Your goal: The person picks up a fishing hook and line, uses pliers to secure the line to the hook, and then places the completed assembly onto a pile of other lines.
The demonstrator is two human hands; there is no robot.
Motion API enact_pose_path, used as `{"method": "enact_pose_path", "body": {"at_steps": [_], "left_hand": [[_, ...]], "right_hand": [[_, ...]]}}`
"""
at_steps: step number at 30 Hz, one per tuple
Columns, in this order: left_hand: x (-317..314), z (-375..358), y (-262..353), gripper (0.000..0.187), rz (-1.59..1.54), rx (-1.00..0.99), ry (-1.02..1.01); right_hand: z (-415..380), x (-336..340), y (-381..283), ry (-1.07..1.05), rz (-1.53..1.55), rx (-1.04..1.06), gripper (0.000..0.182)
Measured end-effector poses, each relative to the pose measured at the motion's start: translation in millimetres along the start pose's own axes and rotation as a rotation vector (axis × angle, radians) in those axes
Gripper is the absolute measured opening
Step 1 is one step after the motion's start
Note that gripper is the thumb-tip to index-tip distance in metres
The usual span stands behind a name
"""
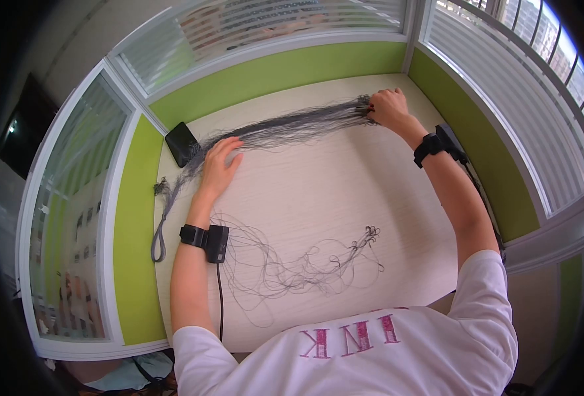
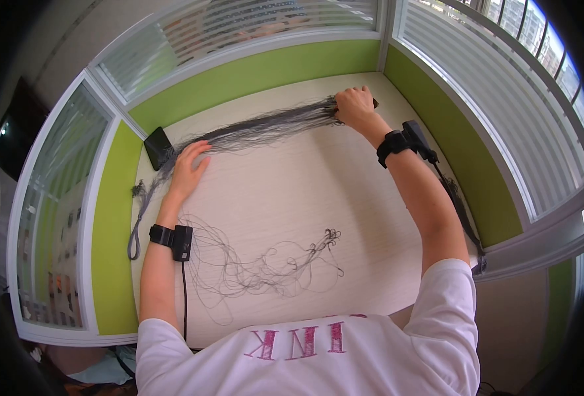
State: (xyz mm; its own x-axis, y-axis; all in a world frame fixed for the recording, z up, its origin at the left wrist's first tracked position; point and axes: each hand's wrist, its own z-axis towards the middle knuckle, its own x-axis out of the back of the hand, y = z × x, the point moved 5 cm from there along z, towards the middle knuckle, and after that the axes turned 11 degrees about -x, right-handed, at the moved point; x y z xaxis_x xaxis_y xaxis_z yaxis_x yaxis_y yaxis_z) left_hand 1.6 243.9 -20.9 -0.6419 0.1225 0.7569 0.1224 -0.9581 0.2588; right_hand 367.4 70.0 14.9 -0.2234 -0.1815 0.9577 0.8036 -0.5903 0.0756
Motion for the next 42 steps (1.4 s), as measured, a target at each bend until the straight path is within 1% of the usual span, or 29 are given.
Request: {"method": "enact_pose_path", "body": {"at_steps": [3,5,9,11,12,14,18,20,21,23,27,29,33,35,38,42], "left_hand": [[0,0,2,0.027,0.017,-0.011,-0.002],[0,1,3,0.026,0.005,-0.009,0.0],[1,2,4,0.025,-0.011,-0.025,0.014],[0,2,4,0.025,-0.008,-0.028,0.003],[0,3,5,0.025,-0.01,-0.029,0.002],[-1,3,5,0.025,-0.001,-0.031,-0.012],[0,2,6,0.025,-0.008,-0.02,-0.014],[1,3,7,0.025,0.01,-0.029,-0.016],[1,3,8,0.025,0.01,-0.029,-0.015],[1,3,8,0.025,0.002,-0.02,-0.014],[0,4,8,0.025,0.01,-0.019,-0.023],[-1,4,10,0.026,0.045,-0.054,-0.045],[-4,1,7,0.028,0.051,-0.028,-0.099],[-7,-1,5,0.03,0.014,0.023,-0.143],[-7,1,4,0.031,-0.002,0.027,-0.158],[-7,0,5,0.032,0.011,0.039,-0.166]], "right_hand": [[-1,0,9,0.001,-0.033,-0.031,0.016],[-3,7,12,0.068,0.014,-0.017,0.017],[-19,22,11,0.081,0.095,0.024,0.017],[-31,23,5,-0.064,0.144,0.149,0.019],[-32,20,7,-0.065,0.143,0.148,0.019],[-37,13,9,-0.06,0.123,0.231,0.02],[-32,11,22,-0.052,0.094,0.154,0.021],[-29,10,27,-0.095,0.014,0.069,0.02],[-29,13,27,-0.095,0.014,0.069,0.02],[-29,16,29,-0.161,-0.015,0.015,0.02],[-30,17,29,-0.157,-0.022,0.005,0.02],[-30,12,25,-0.073,0.078,0.082,0.019],[-20,9,23,-0.079,0.066,0.066,0.019],[-17,8,22,-0.126,0.025,0.025,0.021],[-10,2,22,-0.117,-0.035,0.004,0.02],[-7,-1,23,-0.114,-0.006,0.009,0.02]]}}
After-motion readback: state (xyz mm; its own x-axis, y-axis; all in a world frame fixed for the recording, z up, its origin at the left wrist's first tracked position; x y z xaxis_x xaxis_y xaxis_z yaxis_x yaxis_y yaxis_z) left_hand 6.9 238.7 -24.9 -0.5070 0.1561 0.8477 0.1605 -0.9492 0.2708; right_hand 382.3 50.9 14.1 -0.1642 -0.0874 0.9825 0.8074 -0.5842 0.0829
